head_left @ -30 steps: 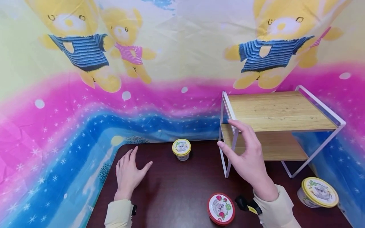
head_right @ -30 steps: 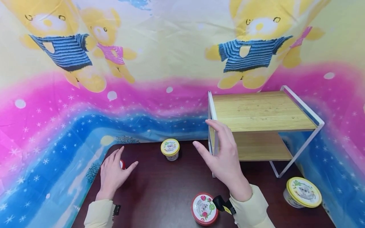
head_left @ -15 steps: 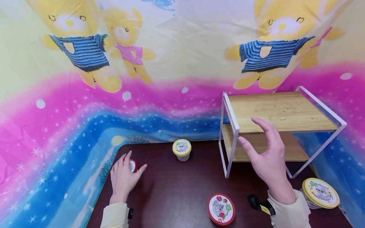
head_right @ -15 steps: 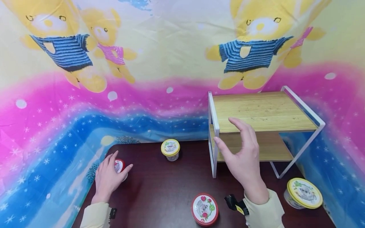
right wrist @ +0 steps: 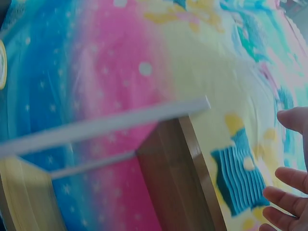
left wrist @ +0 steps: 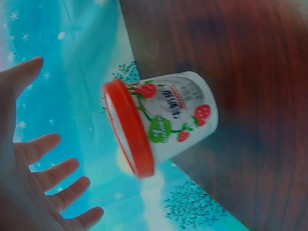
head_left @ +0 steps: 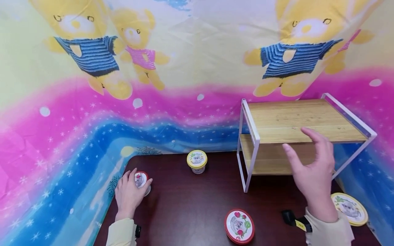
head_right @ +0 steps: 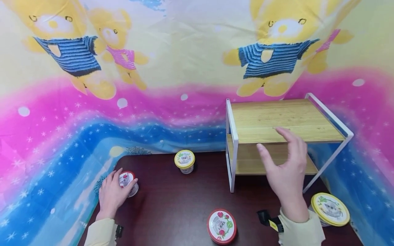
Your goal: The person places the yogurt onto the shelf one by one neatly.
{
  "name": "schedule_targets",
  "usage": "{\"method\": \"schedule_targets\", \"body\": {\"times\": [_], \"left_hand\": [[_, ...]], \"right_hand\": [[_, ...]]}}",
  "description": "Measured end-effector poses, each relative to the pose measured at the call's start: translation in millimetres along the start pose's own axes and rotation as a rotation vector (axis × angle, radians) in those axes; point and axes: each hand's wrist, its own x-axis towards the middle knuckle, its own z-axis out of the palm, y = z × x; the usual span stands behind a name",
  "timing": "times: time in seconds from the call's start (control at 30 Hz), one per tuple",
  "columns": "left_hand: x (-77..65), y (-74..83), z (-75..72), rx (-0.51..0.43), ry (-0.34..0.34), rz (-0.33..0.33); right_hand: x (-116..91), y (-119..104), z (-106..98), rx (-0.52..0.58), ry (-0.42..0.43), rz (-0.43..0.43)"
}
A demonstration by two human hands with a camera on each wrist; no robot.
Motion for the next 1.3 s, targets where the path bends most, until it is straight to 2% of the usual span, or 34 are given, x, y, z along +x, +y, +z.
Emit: {"method": "schedule_targets", "body": {"times": [0.23,0.4,0.67,0.9,1.07,1.13,1.2,1.3], "left_hand": [[-1.6,-8.3,4.9,0.000,-0.016,-0.058],[-1.6,-11.4,8.8,-0.002,-0.032,-0.087],[-1.7,-15.8,14.4,0.009,-0.047,-0.111],[-0.2,-19.7,18.5,0.007,-0.061,-0.125],[1.4,-23.4,21.4,0.000,-0.069,-0.137],[1.9,-24.8,22.2,-0.004,-0.072,-0.141],[1.5,-26.3,22.7,-0.007,-0.074,-0.148],[-0.4,-29.8,22.8,-0.012,-0.070,-0.162]], "right_hand": [[4,22,-24,-0.078,0.094,0.071],[2,30,-31,-0.154,0.153,0.131],[4,34,-37,-0.208,0.253,0.103],[3,71,-50,-0.255,0.274,0.093],[0,89,-58,-0.301,0.237,0.095],[-2,92,-61,-0.312,0.224,0.106],[-2,90,-61,-0.314,0.230,0.157],[-1,76,-58,-0.310,0.240,0.236]]}}
